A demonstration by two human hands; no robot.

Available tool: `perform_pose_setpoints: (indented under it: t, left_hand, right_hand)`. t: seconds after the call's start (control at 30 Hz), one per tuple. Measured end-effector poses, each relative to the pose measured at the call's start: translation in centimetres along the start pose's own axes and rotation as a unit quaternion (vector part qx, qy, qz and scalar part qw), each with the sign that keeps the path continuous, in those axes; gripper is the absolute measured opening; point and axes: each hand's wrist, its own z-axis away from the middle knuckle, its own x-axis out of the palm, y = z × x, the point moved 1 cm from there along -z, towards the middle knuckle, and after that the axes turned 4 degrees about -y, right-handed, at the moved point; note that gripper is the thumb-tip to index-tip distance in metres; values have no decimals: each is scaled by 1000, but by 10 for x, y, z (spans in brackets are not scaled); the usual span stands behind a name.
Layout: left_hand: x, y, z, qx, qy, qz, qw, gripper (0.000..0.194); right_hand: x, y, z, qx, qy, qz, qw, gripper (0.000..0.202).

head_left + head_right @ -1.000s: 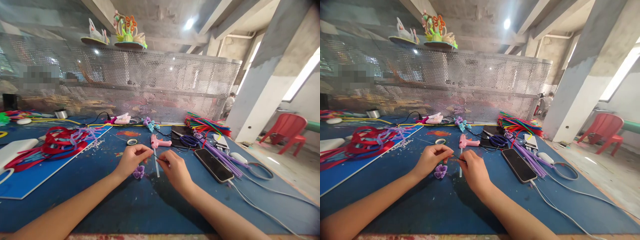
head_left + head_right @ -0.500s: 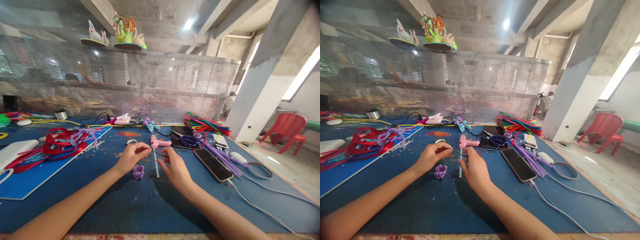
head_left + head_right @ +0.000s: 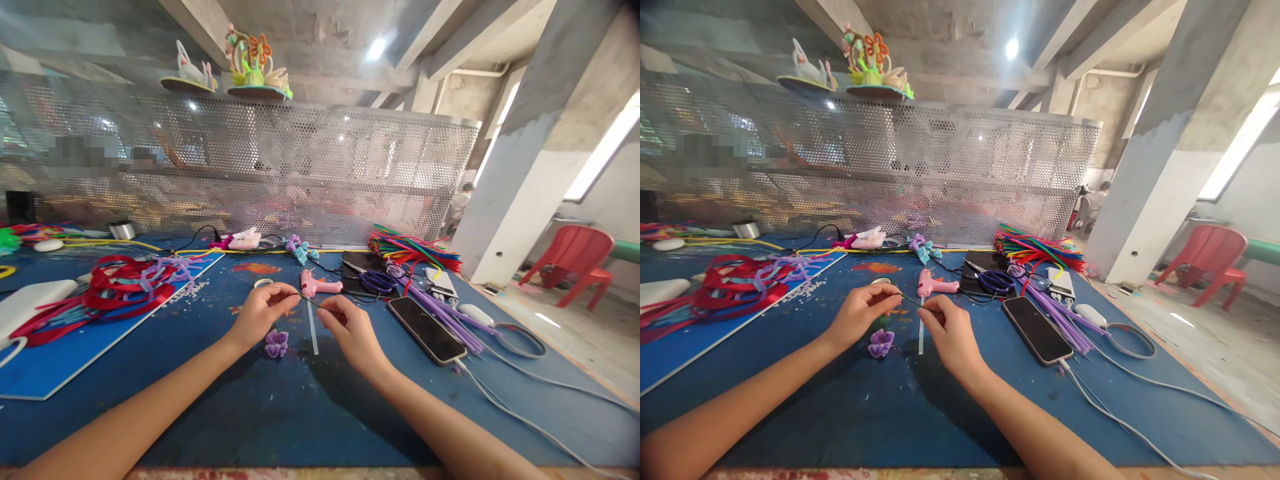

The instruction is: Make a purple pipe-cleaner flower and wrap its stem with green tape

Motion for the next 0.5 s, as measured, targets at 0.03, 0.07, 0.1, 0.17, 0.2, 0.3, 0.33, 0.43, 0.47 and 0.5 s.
perform_pose_setpoints:
  t: [0.03,0.07,0.1,0.17,0.2,0.3,0.33,0.43,0.47,0.5]
  left_hand:
    - [0,0,0,1,3,1,1000,16]
    - [0,0,0,3,5,1,1000,16]
    - [0,0,1,4,6,2,1000,16]
    - [0,-1,1,7,7,5,1000,16]
    - [0,-1,1,8,8,6,1000,16]
    - [0,0,1,11,28,3,1000,17]
    - [-1,0,1,12,37,2,999,18]
    - [-2,1,1,19,52,4,998,18]
    - [-3,2,1,22,50,5,999,17]
    - [-3,2,2,25,45,5,999,16]
  right_hand:
    - [0,0,0,-7,6,-6,1000,15]
    - [0,0,1,-15,11,-7,1000,14]
    - [0,-1,1,-20,16,-1,1000,12]
    - [-1,-2,2,-26,22,22,999,10]
    - [-2,-2,2,-27,22,34,999,11]
    - [-3,-4,2,-30,5,44,999,14]
    - [-3,-5,2,-32,-5,40,999,15]
    - [-4,-5,1,-38,-20,20,999,16]
    - [-5,-5,0,-36,-19,14,999,18]
    - [-5,-4,0,-29,-17,5,999,22]
